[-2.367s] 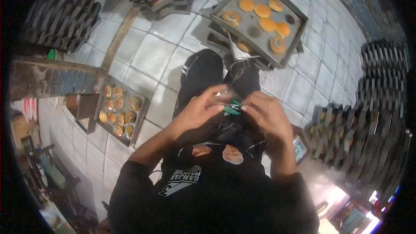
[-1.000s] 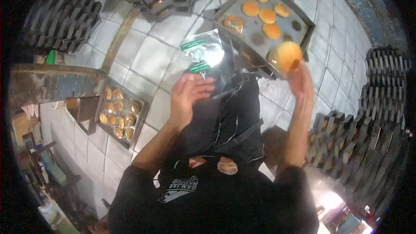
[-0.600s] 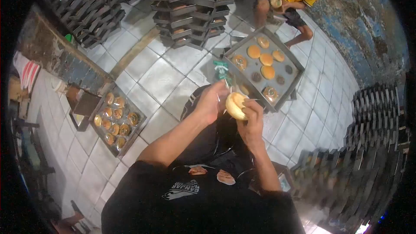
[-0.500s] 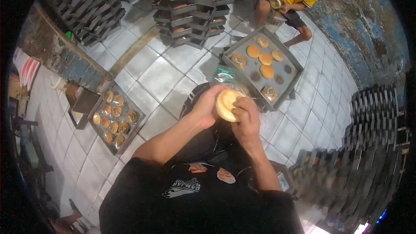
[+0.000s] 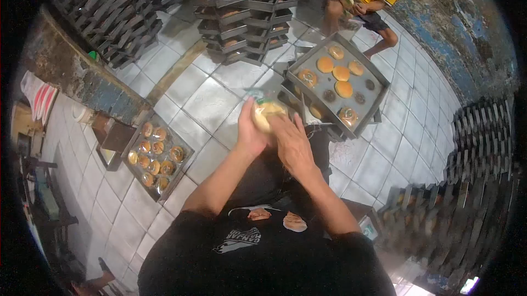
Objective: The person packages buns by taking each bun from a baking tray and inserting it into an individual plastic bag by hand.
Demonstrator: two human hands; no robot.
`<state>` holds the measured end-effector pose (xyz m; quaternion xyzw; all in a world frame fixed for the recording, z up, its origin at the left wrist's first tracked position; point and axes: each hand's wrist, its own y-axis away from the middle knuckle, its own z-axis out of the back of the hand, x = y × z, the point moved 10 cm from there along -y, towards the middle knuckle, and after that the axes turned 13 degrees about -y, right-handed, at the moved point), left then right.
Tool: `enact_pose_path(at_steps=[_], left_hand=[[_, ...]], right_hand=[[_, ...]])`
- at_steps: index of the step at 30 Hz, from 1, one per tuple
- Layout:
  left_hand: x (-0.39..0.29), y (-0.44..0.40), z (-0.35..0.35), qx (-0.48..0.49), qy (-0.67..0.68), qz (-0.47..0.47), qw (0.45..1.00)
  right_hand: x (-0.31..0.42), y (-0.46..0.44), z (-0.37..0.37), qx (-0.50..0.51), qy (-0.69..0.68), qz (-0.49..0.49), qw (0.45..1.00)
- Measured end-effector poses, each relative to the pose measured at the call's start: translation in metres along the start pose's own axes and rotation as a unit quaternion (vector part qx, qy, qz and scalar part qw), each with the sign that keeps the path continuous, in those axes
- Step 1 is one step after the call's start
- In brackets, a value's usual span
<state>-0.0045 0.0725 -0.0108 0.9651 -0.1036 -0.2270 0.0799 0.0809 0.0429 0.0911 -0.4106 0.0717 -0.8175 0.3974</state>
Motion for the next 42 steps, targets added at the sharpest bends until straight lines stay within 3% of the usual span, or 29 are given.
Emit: enact_pose_path(at_steps=[1,3,5,7,9,11,12,16,19,20,21,24,25,26,27,29,31,33,35,37,38,40,42], left_hand=[[0.012,-0.004,-0.006,0.001,0.003,0.004,1.0],[0.017,-0.011,-0.006,-0.117,-0.145,-0.141,0.972],[0.009,-0.007,-0.01,-0.165,-0.151,-0.167,0.96],[0.017,-0.018,-0.008,-0.121,-0.015,-0.055,0.991],[0.007,-0.026,-0.002,-0.086,-0.022,-0.074,0.993],[0.018,-0.027,-0.003,-0.078,0.006,-0.001,0.997],[0.017,-0.026,-0.006,-0.076,-0.035,0.016,0.996],[-0.021,-0.028,0.024,-0.109,-0.07,-0.071,0.989],[-0.023,0.008,0.026,-0.167,-0.052,-0.042,0.984],[-0.007,0.022,0.005,-0.129,-0.057,0.0,0.99],[0.015,0.035,-0.002,-0.083,-0.049,0.083,0.992],[0.032,0.039,0.02,-0.075,-0.059,0.113,0.989],[-0.004,0.029,0.025,-0.141,-0.238,0.004,0.961],[-0.039,0.029,0.02,-0.205,-0.401,-0.111,0.886],[-0.038,0.025,0.025,-0.206,-0.397,-0.119,0.887],[-0.02,0.009,0.022,-0.086,-0.418,-0.1,0.899],[-0.023,0.006,0.022,-0.095,-0.391,-0.105,0.909],[-0.064,0.022,-0.016,-0.086,-0.545,-0.414,0.724],[-0.062,0.015,-0.011,-0.108,-0.511,-0.399,0.753],[-0.057,0.005,-0.013,-0.09,-0.577,-0.388,0.713],[-0.056,0.002,-0.01,-0.09,-0.577,-0.388,0.713],[-0.044,-0.017,0.016,-0.13,-0.513,-0.256,0.809],[-0.052,-0.012,0.011,-0.146,-0.483,-0.252,0.826]], right_hand=[[-0.013,-0.004,-0.004,0.001,0.003,-0.004,1.0],[-0.032,-0.011,-0.003,-0.03,0.037,0.003,0.999],[-0.025,-0.017,0.015,-0.019,0.04,0.018,0.999],[-0.001,-0.018,0.028,0.005,-0.09,0.047,0.995],[0.007,-0.011,0.027,0.004,-0.107,-0.003,0.994],[-0.016,0.001,0.002,0.05,-0.205,-0.112,0.971],[-0.016,0.005,-0.009,0.119,-0.249,-0.157,0.948],[-0.014,0.015,0.002,0.059,-0.322,-0.224,0.918],[-0.023,0.03,0.012,0.01,-0.371,-0.288,0.883],[-0.006,0.013,0.054,-0.128,-0.094,-0.077,0.984],[0.005,0.011,0.06,-0.152,-0.072,-0.028,0.985],[0.027,0.014,0.046,-0.105,-0.083,0.031,0.991],[0.002,0.007,0.038,-0.085,-0.096,-0.029,0.991],[-0.021,0.005,0.03,-0.059,-0.11,-0.086,0.988],[-0.031,0.004,0.026,-0.055,-0.108,-0.078,0.99],[-0.077,0.007,0.021,-0.113,-0.176,-0.217,0.953],[-0.068,-0.003,0.027,-0.108,-0.156,-0.199,0.961],[-0.049,-0.011,0.03,-0.089,-0.111,-0.083,0.986],[-0.053,-0.014,0.03,-0.097,-0.098,-0.076,0.988],[-0.068,-0.017,0.035,-0.119,-0.109,-0.13,0.978],[-0.084,-0.013,0.036,-0.116,-0.13,-0.203,0.964],[-0.079,-0.016,0.041,-0.118,-0.131,-0.205,0.963],[-0.072,-0.023,0.05,-0.124,-0.129,-0.206,0.962]])
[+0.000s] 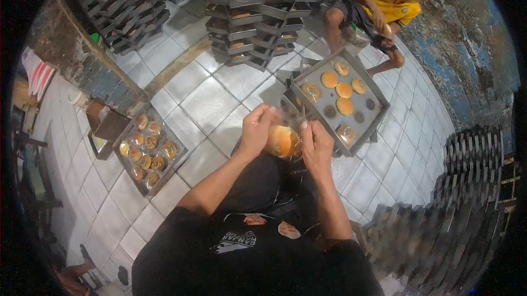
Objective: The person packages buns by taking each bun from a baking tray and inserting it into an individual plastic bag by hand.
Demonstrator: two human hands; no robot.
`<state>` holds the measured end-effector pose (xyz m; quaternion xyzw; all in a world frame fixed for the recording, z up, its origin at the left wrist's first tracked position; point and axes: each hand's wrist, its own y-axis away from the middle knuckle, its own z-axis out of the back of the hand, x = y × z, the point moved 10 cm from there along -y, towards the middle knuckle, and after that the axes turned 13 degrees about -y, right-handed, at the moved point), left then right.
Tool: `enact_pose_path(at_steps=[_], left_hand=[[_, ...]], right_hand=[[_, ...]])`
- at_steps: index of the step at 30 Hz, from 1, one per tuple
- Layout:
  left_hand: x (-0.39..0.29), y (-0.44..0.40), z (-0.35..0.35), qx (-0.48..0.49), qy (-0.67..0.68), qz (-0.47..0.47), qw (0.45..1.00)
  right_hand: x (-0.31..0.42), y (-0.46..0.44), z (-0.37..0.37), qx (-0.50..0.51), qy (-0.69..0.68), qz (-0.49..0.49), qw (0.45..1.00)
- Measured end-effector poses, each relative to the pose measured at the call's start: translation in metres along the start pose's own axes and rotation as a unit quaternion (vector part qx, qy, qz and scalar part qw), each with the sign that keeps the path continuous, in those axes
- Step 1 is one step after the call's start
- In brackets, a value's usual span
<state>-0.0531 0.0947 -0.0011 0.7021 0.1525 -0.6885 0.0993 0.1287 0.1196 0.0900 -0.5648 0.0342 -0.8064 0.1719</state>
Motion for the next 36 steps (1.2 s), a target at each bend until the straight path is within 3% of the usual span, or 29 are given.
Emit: enact_pose_path(at_steps=[2,4,5,6,9,10,11,13,15,17,18,20,21,23,24,26,27,28,29,30,31,33,35,36], left_hand=[[-0.035,0.005,0.008,-0.026,-0.01,0.053,0.998],[-0.022,-0.001,0.017,-0.048,-0.021,0.067,0.996],[-0.012,-0.004,0.029,-0.082,-0.029,0.073,0.994],[-0.013,-0.007,0.043,-0.11,-0.123,-0.027,0.986],[-0.029,0.03,0.054,-0.083,-0.174,-0.063,0.979],[-0.004,0.04,0.057,-0.062,-0.157,0.007,0.986],[0.014,0.045,0.06,-0.061,-0.157,0.013,0.986],[0.067,0.059,0.049,0.018,-0.026,0.198,0.98],[0.075,0.055,0.047,0.015,-0.025,0.218,0.976],[0.062,0.033,0.016,0.064,0.144,0.174,0.972],[0.055,0.023,0.0,0.118,0.166,0.144,0.968],[0.016,0.005,-0.032,0.092,0.118,0.106,0.983],[-0.004,-0.001,-0.041,0.053,0.072,0.061,0.994],[0.004,-0.002,-0.054,0.112,0.008,0.06,0.992],[-0.003,0.005,-0.058,0.137,-0.138,-0.008,0.981],[0.005,0.023,-0.063,0.157,-0.353,-0.132,0.913],[0.004,0.03,-0.061,0.171,-0.35,-0.137,0.911],[-0.005,0.039,-0.063,0.171,-0.417,-0.193,0.872],[-0.011,0.047,-0.071,0.177,-0.471,-0.254,0.826],[-0.007,0.045,-0.071,0.173,-0.472,-0.251,0.827],[-0.002,0.044,-0.073,0.175,-0.471,-0.246,0.829],[0.0,0.044,-0.08,0.188,-0.483,-0.27,0.812],[-0.003,0.042,-0.086,0.19,-0.495,-0.219,0.819],[-0.002,0.047,-0.092,0.214,-0.488,-0.229,0.814]], right_hand=[[0.045,0.003,0.007,-0.03,0.007,0.154,0.988],[-0.019,-0.018,0.007,-0.02,-0.117,-0.037,0.992],[-0.056,-0.018,0.004,-0.027,-0.213,-0.15,0.965],[-0.055,-0.015,0.008,-0.027,-0.217,-0.154,0.963],[-0.07,0.029,-0.012,0.051,-0.333,-0.267,0.903],[-0.087,0.047,-0.019,0.062,-0.306,-0.292,0.904],[-0.104,0.065,-0.025,0.075,-0.279,-0.314,0.904],[-0.122,0.099,-0.05,0.088,-0.356,-0.387,0.846],[-0.12,0.107,-0.051,0.06,-0.388,-0.377,0.839],[-0.107,0.09,-0.031,0.004,-0.477,-0.31,0.822],[-0.105,0.077,-0.008,-0.054,-0.454,-0.269,0.848],[-0.103,0.045,0.057,-0.103,-0.189,-0.136,0.967],[-0.082,0.034,0.082,-0.14,-0.053,-0.119,0.982],[-0.074,0.019,0.109,-0.148,0.145,0.143,0.968],[-0.088,0.028,0.122,-0.161,0.153,0.138,0.965],[-0.131,0.04,0.117,-0.063,0.355,0.058,0.931],[-0.18,0.057,0.115,-0.009,0.313,-0.098,0.945],[-0.226,0.094,0.109,0.037,0.257,-0.256,0.931],[-0.23,0.123,0.101,-0.014,0.16,-0.246,0.956],[-0.259,0.149,0.083,0.041,0.093,-0.309,0.946],[-0.241,0.17,0.088,-0.047,0.025,-0.31,0.949],[-0.225,0.2,0.099,-0.064,-0.026,-0.303,0.95],[-0.21,0.229,0.139,-0.108,-0.073,-0.321,0.938],[-0.204,0.251,0.176,-0.199,-0.07,-0.332,0.919]])
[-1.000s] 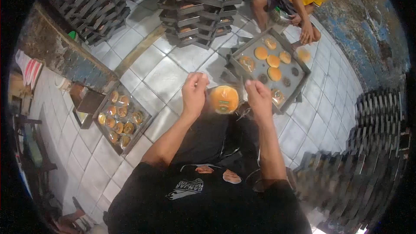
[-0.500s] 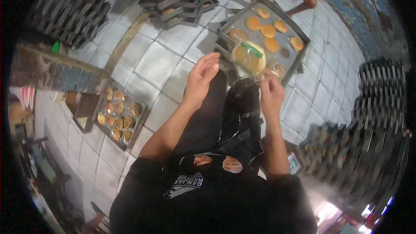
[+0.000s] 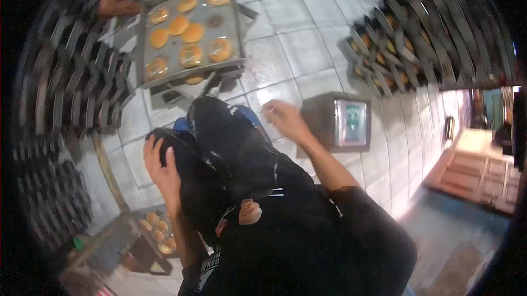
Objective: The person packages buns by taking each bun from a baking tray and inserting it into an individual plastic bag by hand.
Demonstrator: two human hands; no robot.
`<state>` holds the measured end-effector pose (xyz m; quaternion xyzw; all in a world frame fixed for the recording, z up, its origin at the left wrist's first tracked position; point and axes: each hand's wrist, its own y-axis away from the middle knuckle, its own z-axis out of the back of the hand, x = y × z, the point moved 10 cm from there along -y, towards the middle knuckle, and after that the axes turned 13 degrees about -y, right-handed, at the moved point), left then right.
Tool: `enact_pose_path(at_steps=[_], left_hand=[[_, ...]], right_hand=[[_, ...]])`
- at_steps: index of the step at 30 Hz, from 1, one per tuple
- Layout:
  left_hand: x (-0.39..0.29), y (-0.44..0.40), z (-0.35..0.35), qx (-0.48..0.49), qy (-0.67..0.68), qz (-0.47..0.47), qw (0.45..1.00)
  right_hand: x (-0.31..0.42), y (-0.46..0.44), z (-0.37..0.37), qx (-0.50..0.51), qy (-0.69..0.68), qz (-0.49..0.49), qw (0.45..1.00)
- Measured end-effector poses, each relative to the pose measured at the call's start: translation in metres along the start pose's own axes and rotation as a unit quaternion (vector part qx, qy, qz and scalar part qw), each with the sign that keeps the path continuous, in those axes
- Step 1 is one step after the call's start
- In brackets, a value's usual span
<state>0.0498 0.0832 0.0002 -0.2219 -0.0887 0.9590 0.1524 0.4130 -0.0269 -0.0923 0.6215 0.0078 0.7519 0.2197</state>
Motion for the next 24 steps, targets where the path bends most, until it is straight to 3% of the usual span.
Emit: enact_pose_path(at_steps=[3,5,8,9,10,11,13,17,19,21,22,23,24], left_hand=[[0.008,0.0,-0.003,-0.008,0.024,0.014,1.0],[0.012,-0.002,-0.01,-0.009,0.027,0.005,1.0],[0.008,-0.006,-0.012,-0.01,0.018,0.0,1.0],[0.008,-0.004,-0.013,-0.008,0.015,-0.002,1.0],[0.008,-0.002,-0.014,-0.008,0.01,0.001,1.0],[0.008,-0.001,-0.015,-0.01,0.027,0.003,1.0],[0.007,0.0,-0.011,-0.018,0.041,0.006,0.999],[0.014,0.002,-0.006,-0.015,0.007,-0.005,1.0],[0.014,0.003,-0.003,-0.025,0.016,0.001,1.0],[0.016,0.005,0.0,-0.02,0.025,0.004,0.999],[0.019,0.007,0.001,-0.028,0.029,0.01,0.999],[0.021,0.007,0.001,-0.031,0.043,0.011,0.999],[0.022,0.008,0.002,-0.035,0.058,0.012,0.998]], right_hand=[[0.002,0.04,0.14,-0.285,0.035,0.003,0.958],[-0.035,0.061,0.214,-0.347,0.112,0.06,0.929],[-0.133,0.086,0.271,-0.36,0.197,0.046,0.911],[-0.172,0.091,0.273,-0.343,0.285,0.062,0.893],[-0.19,0.097,0.264,-0.323,0.369,0.075,0.868],[-0.19,0.103,0.254,-0.319,0.366,0.075,0.871],[-0.184,0.108,0.249,-0.336,0.373,-0.016,0.865],[-0.189,0.1,0.262,-0.269,0.249,-0.058,0.929],[-0.179,0.102,0.267,-0.274,0.243,-0.053,0.929],[-0.2,0.105,0.27,-0.277,0.053,-0.169,0.944],[-0.25,0.101,0.284,-0.267,-0.001,-0.202,0.942],[-0.261,0.098,0.294,-0.265,0.006,-0.194,0.945],[-0.272,0.1,0.292,-0.247,-0.086,-0.207,0.943]])
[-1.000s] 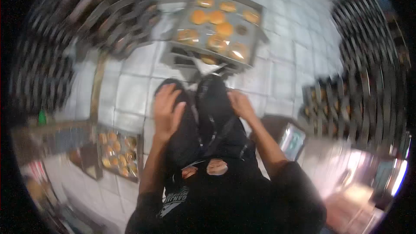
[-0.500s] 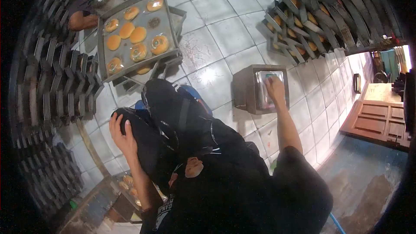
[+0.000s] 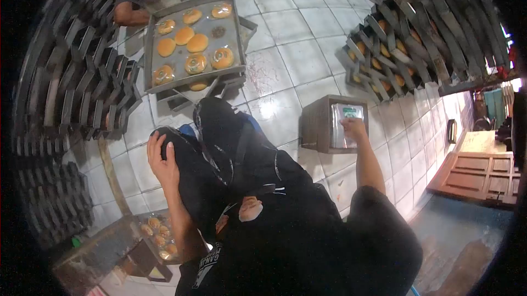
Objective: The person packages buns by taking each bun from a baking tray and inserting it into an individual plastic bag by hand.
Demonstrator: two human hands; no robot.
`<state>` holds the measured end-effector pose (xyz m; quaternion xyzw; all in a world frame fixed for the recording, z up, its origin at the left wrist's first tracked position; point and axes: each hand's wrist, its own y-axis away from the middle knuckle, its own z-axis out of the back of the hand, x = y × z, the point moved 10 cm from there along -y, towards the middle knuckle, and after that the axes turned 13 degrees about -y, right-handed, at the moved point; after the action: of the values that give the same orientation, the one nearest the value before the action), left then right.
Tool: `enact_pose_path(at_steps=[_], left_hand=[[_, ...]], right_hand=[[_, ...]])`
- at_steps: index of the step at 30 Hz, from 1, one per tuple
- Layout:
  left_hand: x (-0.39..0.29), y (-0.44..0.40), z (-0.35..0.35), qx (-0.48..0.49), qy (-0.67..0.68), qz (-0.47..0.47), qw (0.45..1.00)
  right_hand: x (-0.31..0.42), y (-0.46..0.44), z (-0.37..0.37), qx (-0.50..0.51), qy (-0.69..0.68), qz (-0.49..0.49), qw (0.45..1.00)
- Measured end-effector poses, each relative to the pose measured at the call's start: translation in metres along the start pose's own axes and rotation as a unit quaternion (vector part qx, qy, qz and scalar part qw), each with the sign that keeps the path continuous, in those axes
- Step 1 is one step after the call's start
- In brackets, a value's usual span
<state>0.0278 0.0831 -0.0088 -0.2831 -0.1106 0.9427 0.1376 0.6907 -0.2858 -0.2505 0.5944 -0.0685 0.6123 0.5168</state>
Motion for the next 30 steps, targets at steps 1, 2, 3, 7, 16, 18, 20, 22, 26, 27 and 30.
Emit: enact_pose_path(at_steps=[1,2,3,7,16,18,20,22,26,27,30], left_hand=[[0.001,0.001,0.003,-0.008,0.005,0.007,1.0],[0.001,0.001,0.005,-0.011,0.004,0.011,1.0],[0.001,0.002,0.007,-0.015,0.002,0.015,1.0],[0.01,0.007,0.018,-0.041,0.0,0.016,0.999],[-0.066,0.034,-0.025,0.15,0.472,0.079,0.865],[-0.093,0.04,-0.024,0.173,0.566,0.134,0.795],[-0.093,0.042,-0.017,0.109,0.638,0.17,0.743],[-0.071,0.043,-0.003,0.032,0.669,0.221,0.709],[-0.021,0.066,0.036,-0.012,0.635,0.315,0.705],[-0.016,0.074,0.038,0.016,0.643,0.304,0.702],[-0.01,0.096,0.03,0.066,0.633,0.302,0.71]], right_hand=[[-0.013,-0.003,0.0,0.035,-0.077,-0.038,0.996],[-0.022,-0.015,0.008,0.032,-0.06,-0.024,0.997],[-0.026,-0.019,0.006,0.035,-0.051,-0.014,0.998],[0.061,-0.001,0.008,-0.073,0.18,0.22,0.956],[0.331,0.243,-0.265,0.18,0.227,0.406,0.867],[0.352,0.322,-0.338,0.262,0.171,0.471,0.825],[0.345,0.388,-0.402,0.346,0.14,0.547,0.749],[0.325,0.434,-0.442,0.416,0.13,0.573,0.695],[0.324,0.462,-0.455,0.445,0.106,0.639,0.619],[0.337,0.465,-0.441,0.379,0.076,0.692,0.609],[0.347,0.441,-0.441,0.338,0.07,0.684,0.643]])
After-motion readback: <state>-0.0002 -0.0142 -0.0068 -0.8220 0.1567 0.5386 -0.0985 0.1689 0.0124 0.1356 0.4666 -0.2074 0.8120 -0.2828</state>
